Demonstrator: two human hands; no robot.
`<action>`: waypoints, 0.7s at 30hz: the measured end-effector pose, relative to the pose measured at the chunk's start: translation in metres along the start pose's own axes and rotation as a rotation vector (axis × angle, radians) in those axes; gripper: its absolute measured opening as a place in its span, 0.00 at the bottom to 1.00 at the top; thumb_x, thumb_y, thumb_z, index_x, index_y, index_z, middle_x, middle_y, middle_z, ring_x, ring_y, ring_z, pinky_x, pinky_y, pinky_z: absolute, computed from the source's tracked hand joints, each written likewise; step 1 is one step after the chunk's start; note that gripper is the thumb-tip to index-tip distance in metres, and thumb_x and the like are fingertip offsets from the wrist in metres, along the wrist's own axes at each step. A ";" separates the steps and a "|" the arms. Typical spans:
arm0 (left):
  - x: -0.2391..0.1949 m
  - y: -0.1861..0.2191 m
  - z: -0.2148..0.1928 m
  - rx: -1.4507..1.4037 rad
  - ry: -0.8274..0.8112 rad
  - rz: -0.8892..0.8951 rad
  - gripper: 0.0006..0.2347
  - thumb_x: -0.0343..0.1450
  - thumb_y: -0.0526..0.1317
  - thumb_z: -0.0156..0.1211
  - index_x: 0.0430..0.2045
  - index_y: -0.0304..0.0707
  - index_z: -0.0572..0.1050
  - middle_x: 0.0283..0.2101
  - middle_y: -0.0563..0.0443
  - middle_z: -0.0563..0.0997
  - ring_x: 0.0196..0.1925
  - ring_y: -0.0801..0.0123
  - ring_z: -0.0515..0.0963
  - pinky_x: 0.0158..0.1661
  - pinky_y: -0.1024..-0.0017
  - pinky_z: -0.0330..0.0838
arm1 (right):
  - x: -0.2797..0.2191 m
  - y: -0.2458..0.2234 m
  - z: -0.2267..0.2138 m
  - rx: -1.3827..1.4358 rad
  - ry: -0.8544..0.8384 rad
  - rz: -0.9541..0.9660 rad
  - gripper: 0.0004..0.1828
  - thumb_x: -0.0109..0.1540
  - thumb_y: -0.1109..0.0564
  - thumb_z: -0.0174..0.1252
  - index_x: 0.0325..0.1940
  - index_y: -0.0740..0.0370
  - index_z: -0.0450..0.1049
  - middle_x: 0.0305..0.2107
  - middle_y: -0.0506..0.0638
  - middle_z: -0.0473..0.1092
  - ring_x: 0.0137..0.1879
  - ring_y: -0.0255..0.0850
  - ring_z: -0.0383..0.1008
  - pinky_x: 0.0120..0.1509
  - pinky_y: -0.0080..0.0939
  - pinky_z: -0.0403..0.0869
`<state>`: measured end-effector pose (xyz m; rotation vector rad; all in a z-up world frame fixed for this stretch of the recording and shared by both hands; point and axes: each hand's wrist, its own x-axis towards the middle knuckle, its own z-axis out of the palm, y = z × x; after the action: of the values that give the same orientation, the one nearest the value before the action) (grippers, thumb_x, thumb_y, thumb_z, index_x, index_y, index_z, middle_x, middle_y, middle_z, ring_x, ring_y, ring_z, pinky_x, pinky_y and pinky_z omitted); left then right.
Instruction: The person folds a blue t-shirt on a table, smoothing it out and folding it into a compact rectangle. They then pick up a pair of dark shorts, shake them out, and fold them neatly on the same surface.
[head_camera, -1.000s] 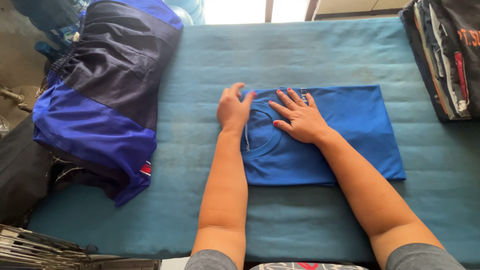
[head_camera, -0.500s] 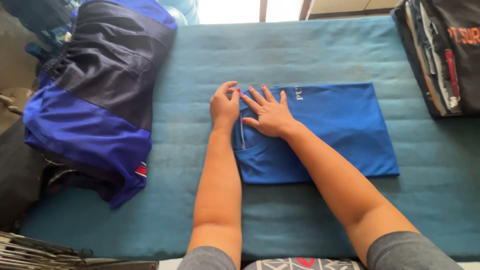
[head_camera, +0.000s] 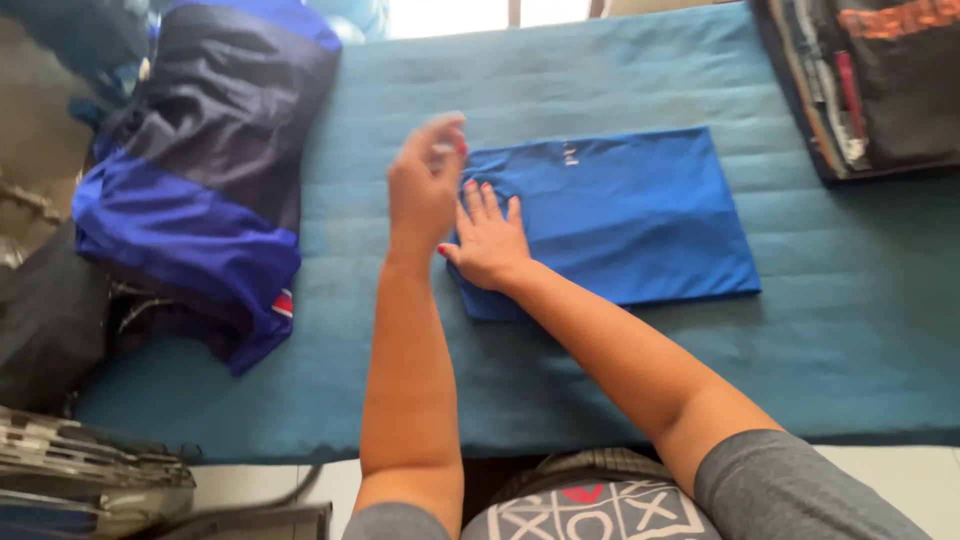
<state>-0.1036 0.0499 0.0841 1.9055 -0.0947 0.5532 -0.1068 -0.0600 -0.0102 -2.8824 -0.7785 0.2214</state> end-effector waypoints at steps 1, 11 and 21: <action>-0.011 0.010 0.008 -0.006 -0.013 0.008 0.13 0.73 0.36 0.56 0.51 0.49 0.78 0.45 0.49 0.84 0.47 0.53 0.85 0.49 0.61 0.79 | -0.010 0.007 -0.008 0.002 0.007 0.015 0.44 0.69 0.28 0.39 0.80 0.59 0.50 0.78 0.65 0.38 0.83 0.60 0.37 0.77 0.79 0.40; -0.120 -0.011 0.105 0.650 -0.337 0.310 0.26 0.76 0.63 0.42 0.69 0.59 0.64 0.74 0.52 0.63 0.77 0.54 0.57 0.69 0.39 0.46 | -0.118 0.192 -0.011 -0.132 0.523 0.011 0.37 0.68 0.28 0.43 0.75 0.46 0.62 0.75 0.56 0.55 0.79 0.61 0.49 0.65 0.80 0.56; -0.118 -0.039 0.063 0.971 -0.590 0.094 0.31 0.73 0.68 0.42 0.73 0.70 0.55 0.80 0.54 0.48 0.81 0.49 0.43 0.69 0.30 0.38 | -0.207 0.280 -0.031 -0.048 0.034 0.387 0.48 0.65 0.22 0.40 0.83 0.44 0.46 0.79 0.60 0.42 0.82 0.56 0.46 0.74 0.83 0.47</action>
<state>-0.1752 -0.0133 -0.0177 2.9842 -0.3450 0.0448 -0.1417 -0.4074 -0.0091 -3.0479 -0.2158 0.1964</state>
